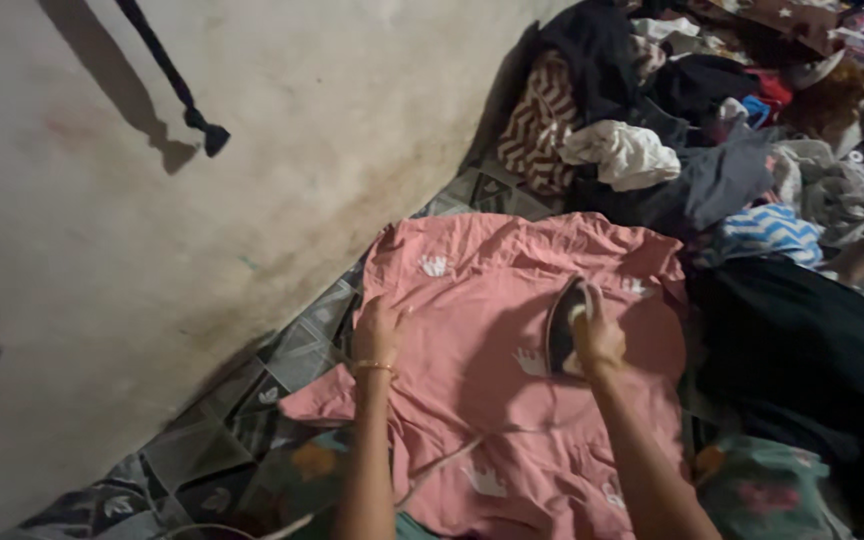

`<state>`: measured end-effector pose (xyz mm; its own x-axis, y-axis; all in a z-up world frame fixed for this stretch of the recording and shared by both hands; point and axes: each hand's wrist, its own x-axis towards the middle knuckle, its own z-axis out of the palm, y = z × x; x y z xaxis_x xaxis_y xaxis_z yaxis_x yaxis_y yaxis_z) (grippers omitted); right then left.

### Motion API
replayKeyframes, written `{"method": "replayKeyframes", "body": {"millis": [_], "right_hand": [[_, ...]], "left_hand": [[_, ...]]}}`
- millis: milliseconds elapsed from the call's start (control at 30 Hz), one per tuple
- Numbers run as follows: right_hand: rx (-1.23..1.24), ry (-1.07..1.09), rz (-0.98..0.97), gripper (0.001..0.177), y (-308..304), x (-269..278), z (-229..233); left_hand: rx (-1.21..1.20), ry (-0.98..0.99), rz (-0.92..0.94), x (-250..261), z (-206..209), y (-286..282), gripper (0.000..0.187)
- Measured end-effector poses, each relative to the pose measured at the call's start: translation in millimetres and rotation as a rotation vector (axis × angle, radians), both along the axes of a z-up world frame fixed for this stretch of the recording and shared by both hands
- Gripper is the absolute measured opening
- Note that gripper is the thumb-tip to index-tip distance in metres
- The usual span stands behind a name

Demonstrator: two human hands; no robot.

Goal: The person irons a pink shirt laid out on the floor. They smooth the fabric with their hands, then use an electric iron to press the shirt, moving it back and forth across the surface.

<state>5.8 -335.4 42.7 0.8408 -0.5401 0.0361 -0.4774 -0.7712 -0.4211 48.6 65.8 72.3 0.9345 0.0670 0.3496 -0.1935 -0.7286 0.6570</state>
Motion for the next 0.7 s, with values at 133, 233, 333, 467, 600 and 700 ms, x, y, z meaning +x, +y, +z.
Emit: {"method": "replayKeyframes", "body": {"millis": [133, 233, 333, 467, 600, 700], "right_hand": [[0.046, -0.127, 0.218, 0.063, 56, -79, -20], [0.044, -0.098, 0.183, 0.061, 83, -94, -25], [0.146, -0.161, 0.228, 0.061, 86, -63, -25], [0.049, -0.168, 0.222, 0.056, 77, 36, -19], [-0.189, -0.341, 0.175, 0.052, 83, 56, -25], [-0.027, -0.164, 0.331, 0.063, 98, -16, -36]], "left_hand": [[-0.057, -0.114, 0.103, -7, 27, 25, 0.042], [-0.087, -0.149, 0.132, -6, 48, 27, 0.037], [-0.118, -0.139, 0.115, -7, 50, 26, 0.035], [-0.164, -0.060, 0.118, -7, 46, 27, 0.034], [-0.221, -0.036, 0.060, -8, 41, 28, 0.034], [-0.268, -0.040, 0.054, -7, 42, 30, 0.031]]}}
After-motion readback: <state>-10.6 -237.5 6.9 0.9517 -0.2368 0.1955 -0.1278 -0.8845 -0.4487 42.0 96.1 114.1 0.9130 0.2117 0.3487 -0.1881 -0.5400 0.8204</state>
